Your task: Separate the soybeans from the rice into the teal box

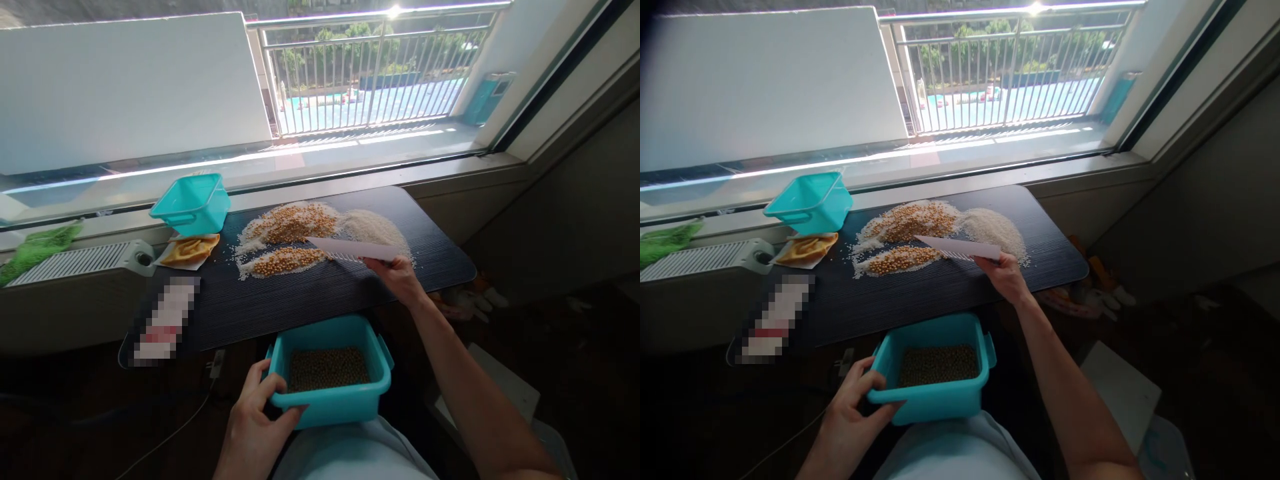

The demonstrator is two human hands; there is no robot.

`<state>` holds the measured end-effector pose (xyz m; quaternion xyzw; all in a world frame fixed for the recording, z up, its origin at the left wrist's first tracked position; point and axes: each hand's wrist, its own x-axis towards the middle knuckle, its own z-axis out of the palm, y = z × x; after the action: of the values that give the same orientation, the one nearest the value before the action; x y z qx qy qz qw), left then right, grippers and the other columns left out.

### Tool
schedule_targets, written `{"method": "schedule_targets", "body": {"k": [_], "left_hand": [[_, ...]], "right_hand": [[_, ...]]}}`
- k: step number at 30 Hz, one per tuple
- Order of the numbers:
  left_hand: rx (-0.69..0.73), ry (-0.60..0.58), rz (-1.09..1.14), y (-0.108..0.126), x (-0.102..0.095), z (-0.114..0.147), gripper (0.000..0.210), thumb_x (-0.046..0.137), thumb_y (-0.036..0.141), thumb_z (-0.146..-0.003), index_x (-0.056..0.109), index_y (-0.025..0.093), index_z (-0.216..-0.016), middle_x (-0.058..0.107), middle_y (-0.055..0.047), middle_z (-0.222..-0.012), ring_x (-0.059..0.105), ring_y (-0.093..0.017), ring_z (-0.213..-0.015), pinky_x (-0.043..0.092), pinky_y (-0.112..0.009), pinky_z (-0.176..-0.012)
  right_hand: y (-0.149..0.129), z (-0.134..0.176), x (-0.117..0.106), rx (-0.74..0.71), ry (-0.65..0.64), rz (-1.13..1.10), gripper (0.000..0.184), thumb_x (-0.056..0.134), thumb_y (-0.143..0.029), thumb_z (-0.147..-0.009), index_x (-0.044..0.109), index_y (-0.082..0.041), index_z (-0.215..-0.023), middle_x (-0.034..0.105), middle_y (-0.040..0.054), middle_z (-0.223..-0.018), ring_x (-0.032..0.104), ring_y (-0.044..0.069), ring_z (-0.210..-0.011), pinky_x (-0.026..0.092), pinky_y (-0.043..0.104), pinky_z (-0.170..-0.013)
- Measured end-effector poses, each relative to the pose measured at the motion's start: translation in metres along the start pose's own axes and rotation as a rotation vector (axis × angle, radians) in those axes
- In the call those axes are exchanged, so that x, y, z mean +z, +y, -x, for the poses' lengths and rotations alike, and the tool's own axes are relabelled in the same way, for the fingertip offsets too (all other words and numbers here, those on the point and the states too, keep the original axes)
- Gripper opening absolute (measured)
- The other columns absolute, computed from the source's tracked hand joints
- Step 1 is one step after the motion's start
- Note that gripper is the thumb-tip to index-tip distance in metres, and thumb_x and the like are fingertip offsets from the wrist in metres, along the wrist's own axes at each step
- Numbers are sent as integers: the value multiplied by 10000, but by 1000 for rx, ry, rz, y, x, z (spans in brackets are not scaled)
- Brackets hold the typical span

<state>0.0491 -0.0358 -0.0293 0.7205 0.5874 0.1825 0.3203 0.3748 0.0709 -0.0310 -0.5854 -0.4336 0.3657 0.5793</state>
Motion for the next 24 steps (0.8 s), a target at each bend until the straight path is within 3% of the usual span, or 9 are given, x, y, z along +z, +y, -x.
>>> {"method": "schedule_targets", "body": {"k": [12, 21, 24], "left_hand": [[-22, 41, 15, 2, 3, -2, 124, 670, 285, -698, 584, 205, -659, 582, -71, -1152, 641, -256, -1023, 545, -306, -787], [-10, 59, 47, 6, 1, -2, 124, 663, 274, -711, 581, 200, -654, 602, -55, -1100, 654, -229, -944, 542, -308, -805], [-21, 59, 38, 6, 1, -3, 140, 666, 280, -707, 573, 197, -643, 593, -61, -1104, 651, -239, -962, 539, -316, -809]], "right_hand": [[-6, 18, 7, 78, -43, -99, 383, 821, -467, -608, 783, -187, -866, 765, 51, -882, 693, 248, -867, 549, 383, -817], [-22, 59, -3, 256, -407, -29, 323, 827, -464, -599, 791, -200, -780, 769, 36, -832, 698, 227, -770, 576, 363, -754], [-22, 53, 1, 199, -277, -43, 336, 820, -493, -595, 792, -211, -775, 770, 34, -839, 704, 239, -788, 570, 384, -790]]}}
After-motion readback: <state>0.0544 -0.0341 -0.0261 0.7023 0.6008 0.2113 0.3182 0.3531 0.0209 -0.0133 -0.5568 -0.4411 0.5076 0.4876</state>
